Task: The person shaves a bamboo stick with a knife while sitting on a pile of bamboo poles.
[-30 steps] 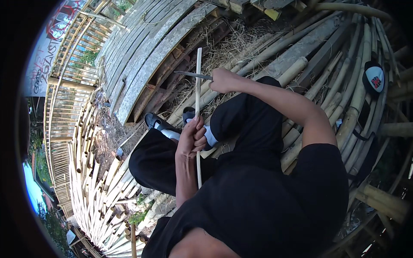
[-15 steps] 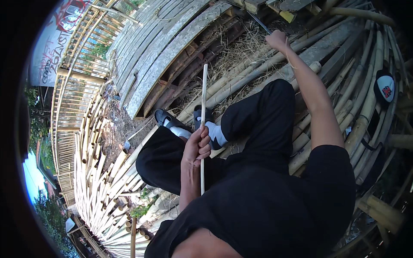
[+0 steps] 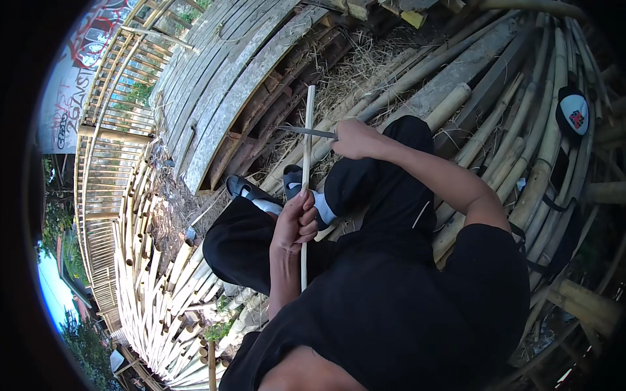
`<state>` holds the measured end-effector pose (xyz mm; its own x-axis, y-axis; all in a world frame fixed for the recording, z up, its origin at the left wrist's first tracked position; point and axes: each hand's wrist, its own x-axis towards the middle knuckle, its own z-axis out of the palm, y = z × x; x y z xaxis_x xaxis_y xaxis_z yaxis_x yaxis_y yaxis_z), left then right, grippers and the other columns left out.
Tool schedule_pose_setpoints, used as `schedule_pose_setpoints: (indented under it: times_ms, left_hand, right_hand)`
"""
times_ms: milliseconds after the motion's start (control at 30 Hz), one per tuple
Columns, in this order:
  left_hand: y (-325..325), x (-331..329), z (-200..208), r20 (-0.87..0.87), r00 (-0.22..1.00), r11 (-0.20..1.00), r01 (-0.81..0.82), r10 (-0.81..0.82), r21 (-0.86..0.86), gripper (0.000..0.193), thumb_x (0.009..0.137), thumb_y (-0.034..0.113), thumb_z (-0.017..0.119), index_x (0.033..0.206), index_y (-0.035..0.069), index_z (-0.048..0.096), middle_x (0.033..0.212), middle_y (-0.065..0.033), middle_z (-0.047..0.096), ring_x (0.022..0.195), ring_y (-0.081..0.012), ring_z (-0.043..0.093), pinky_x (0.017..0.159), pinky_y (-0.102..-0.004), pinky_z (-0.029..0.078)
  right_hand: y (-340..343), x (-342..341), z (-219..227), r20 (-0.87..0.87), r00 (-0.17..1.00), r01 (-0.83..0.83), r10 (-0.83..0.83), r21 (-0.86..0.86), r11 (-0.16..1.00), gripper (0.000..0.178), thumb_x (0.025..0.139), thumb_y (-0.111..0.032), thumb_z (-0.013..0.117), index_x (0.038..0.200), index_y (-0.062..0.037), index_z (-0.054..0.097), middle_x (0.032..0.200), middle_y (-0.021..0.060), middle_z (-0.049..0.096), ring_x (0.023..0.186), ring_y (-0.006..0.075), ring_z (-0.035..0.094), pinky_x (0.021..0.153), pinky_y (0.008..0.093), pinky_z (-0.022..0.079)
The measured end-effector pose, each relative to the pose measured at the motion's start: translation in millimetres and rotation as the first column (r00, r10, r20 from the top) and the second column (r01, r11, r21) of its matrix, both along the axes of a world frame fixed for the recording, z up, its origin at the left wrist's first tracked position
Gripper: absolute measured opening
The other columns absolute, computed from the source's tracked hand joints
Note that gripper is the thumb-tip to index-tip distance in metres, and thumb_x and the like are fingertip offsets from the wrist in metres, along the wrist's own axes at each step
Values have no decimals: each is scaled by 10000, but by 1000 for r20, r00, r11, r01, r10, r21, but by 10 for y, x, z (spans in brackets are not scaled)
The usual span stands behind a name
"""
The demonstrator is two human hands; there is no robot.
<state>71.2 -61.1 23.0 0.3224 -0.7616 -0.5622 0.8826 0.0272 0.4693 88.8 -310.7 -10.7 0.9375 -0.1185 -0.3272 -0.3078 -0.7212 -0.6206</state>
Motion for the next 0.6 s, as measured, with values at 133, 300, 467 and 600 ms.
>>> schedule_pose_setpoints:
  times_ms: [133, 300, 467, 600]
  left_hand:
    - [-15, -8, 28, 68, 997, 999, 26, -29, 43, 314, 991, 367, 427, 781, 142, 370, 518, 62, 224, 345, -28, 167, 302, -196, 121]
    - [20, -35, 35, 57, 998, 997, 33, -37, 68, 308, 995, 358, 419, 781, 142, 371, 519, 67, 228, 351, -24, 172, 299, -191, 126]
    - [220, 6, 117, 112, 992, 989, -72, 57, 132, 297, 1002, 345, 402, 793, 136, 381, 521, 69, 232, 359, -20, 184, 301, -180, 144]
    - [243, 0, 229, 195, 980, 978, -70, 32, 194, 309, 1001, 358, 403, 795, 128, 383, 523, 66, 245, 357, -21, 187, 300, -186, 145]
  right_hand:
    - [26, 30, 57, -84, 993, -86, 83, -32, 996, 296, 701, -198, 586, 743, 92, 626, 734, 289, 615, 759, 404, 637, 693, 454, 497]
    - [-541, 570, -299, -62, 977, 183, -205, -257, 949, 308, 705, -185, 564, 855, 67, 657, 881, 280, 646, 876, 397, 642, 762, 447, 507]
    - [-1609, 777, -674, 109, 876, 481, -469, -248, 841, 394, 736, -252, 536, 900, 88, 651, 897, 300, 633, 930, 419, 621, 815, 463, 488]
    - [-1310, 528, -562, -30, 889, 455, -457, -67, 888, 353, 769, -305, 600, 788, 47, 626, 757, 193, 631, 693, 288, 640, 619, 388, 507]
